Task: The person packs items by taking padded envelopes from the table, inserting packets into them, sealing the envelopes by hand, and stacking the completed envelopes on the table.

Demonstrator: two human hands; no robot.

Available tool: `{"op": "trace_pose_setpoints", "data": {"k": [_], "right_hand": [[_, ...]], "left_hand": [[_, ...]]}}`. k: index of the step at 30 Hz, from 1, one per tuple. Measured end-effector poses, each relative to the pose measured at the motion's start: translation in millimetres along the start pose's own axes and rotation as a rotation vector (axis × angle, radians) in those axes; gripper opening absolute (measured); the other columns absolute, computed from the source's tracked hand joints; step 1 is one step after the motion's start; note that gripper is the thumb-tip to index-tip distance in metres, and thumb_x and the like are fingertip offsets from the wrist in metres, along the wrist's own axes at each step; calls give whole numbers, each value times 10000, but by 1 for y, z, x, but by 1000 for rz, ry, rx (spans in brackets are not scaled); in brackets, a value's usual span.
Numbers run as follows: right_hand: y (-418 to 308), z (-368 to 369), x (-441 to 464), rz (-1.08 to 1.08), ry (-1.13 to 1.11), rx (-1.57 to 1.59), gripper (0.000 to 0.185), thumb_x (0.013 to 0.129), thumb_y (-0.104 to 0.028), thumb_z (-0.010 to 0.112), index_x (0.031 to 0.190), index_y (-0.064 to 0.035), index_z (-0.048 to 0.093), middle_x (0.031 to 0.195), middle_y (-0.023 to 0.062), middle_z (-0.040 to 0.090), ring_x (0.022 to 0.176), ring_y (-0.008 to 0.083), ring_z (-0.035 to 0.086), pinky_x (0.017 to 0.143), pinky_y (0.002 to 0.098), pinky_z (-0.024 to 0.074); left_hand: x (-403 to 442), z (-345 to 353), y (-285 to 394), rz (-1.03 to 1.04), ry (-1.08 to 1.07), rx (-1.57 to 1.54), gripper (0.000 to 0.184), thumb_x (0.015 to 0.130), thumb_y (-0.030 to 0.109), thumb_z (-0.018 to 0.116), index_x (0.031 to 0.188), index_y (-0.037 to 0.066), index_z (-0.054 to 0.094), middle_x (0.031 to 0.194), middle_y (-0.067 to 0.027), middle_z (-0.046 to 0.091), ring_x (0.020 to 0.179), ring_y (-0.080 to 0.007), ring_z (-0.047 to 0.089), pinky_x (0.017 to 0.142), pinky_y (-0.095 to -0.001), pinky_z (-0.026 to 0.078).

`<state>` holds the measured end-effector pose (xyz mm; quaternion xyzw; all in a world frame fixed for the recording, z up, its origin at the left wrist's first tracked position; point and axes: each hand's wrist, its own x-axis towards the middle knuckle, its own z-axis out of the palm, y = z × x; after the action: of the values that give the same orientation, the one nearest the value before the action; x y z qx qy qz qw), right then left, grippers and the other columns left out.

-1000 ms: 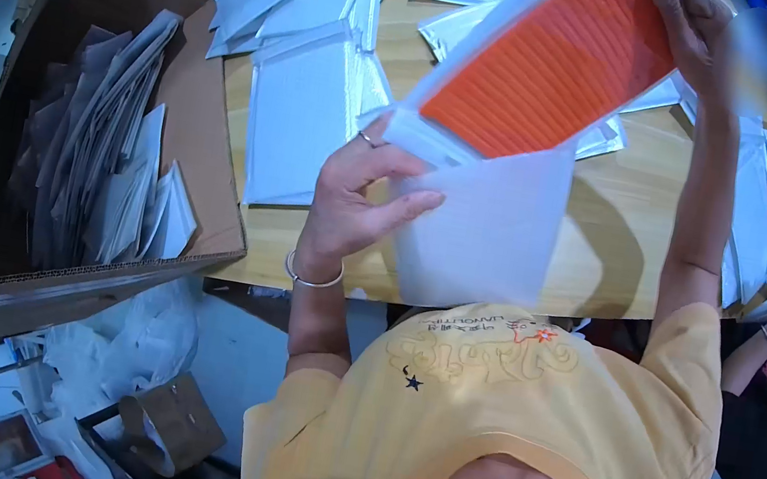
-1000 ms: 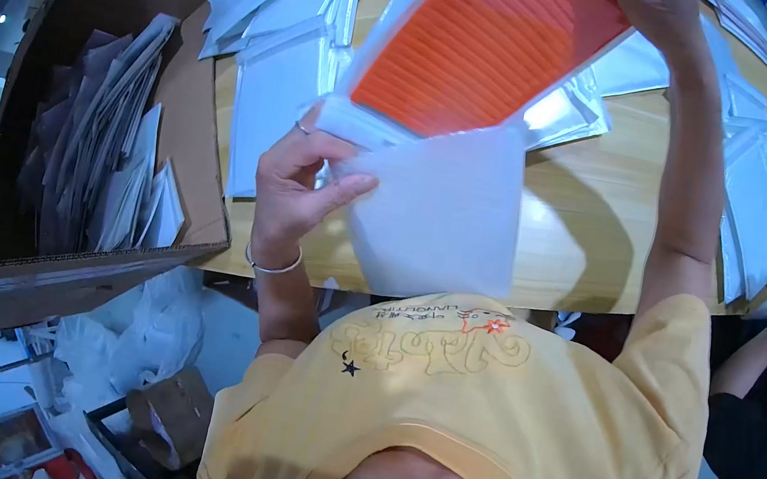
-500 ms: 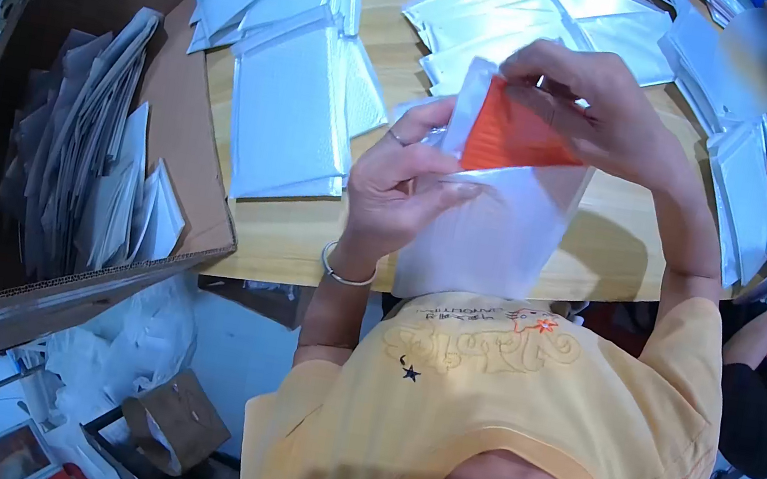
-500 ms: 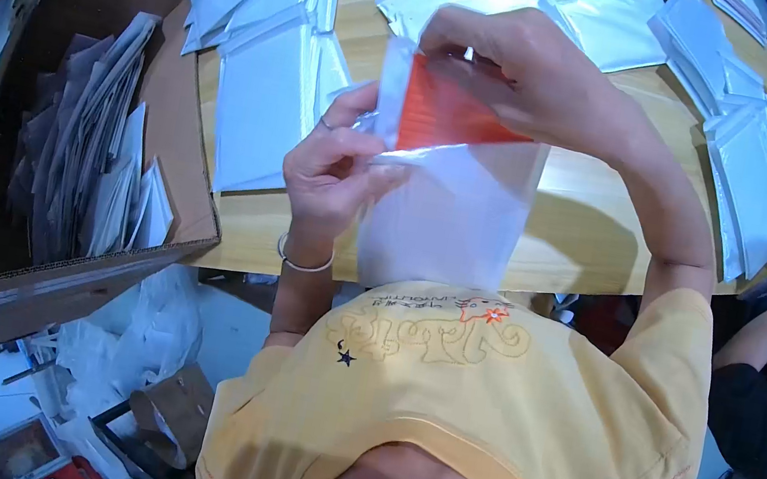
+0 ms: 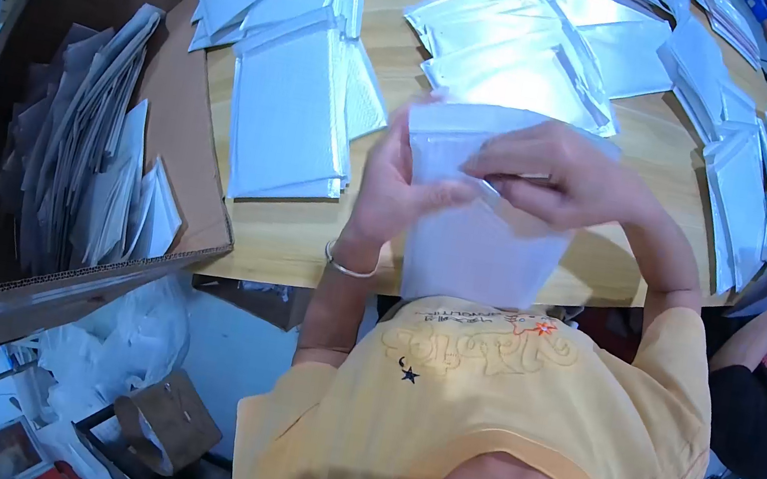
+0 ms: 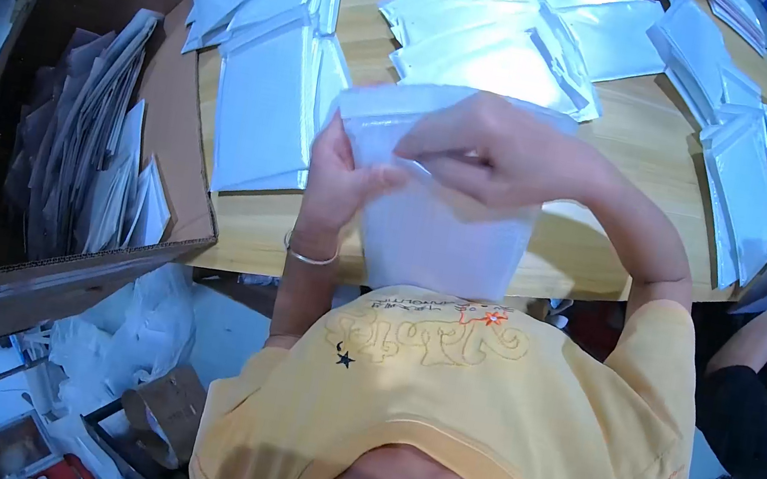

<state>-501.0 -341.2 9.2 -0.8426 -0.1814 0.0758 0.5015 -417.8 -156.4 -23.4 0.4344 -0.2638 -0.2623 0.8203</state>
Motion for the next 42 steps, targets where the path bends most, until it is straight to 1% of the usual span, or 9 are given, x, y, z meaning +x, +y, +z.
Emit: {"op": "trace_pose_setpoints", "data": {"k": [4,11,15,17,21,22,27,30,42], "right_hand": [[-21,19,27,-336,562,-829,134,772,-117,645,850,-52,557,704,41,514,506,170,449,463,265,340],[-2,26,71,-199,595,-918,191,690,-132,618,711,-71,438,615,45,478,486,213,497,441,326,406],[29,-47,9,-299,966,-387,213,922,-91,457,1046,-6,608,971,103,665,852,202,632,839,287,489],[51,-85,-59,-402,1015,762,263,880,-106,507,1045,76,603,1077,216,621,1047,292,589,971,386,432],[97,-57,-126,-619,970,989,287,857,-108,537,1053,101,525,1020,170,601,895,230,578,884,340,461],[84,-35,-119,-148,1351,821,235,862,-125,564,1059,4,555,907,47,567,610,119,514,635,222,467],[51,18,-63,56,699,1067,331,830,-121,597,1146,-45,534,942,26,602,505,30,353,489,173,346],[53,36,-31,-89,842,293,289,769,-109,641,1050,-52,606,916,14,604,584,67,386,576,210,365],[55,16,-44,-158,402,502,101,762,-119,664,825,-41,673,781,8,603,673,104,443,615,227,350]], "left_hand": [[-10,-38,-25,-210,-19,400,184,739,46,731,889,-6,638,880,-109,659,743,-121,597,592,-194,474],[-8,-16,-6,-195,63,910,181,755,53,714,911,-10,650,717,-33,650,572,-90,537,541,-184,440],[-17,-31,-16,12,137,574,157,753,44,710,891,-13,663,733,-32,657,562,-84,535,538,-191,445],[-16,-40,-17,-34,149,432,139,750,34,706,877,-12,671,743,-36,662,563,-82,535,540,-193,446],[-9,-47,-16,-84,121,286,125,745,18,701,865,-12,682,758,-39,670,570,-79,540,548,-194,450],[-6,-47,-15,-90,107,293,129,742,13,701,868,-11,685,763,-38,672,577,-79,544,555,-193,453],[0,-50,-12,-95,24,357,166,718,-12,699,883,-11,693,785,-42,683,629,-89,572,603,-193,464],[2,-54,-5,-76,-6,415,194,699,-26,698,892,-11,695,799,-48,688,667,-100,589,636,-193,469],[10,-104,-13,-168,-412,255,312,622,-101,612,895,15,709,841,-67,689,680,-121,574,647,-180,439]]}}
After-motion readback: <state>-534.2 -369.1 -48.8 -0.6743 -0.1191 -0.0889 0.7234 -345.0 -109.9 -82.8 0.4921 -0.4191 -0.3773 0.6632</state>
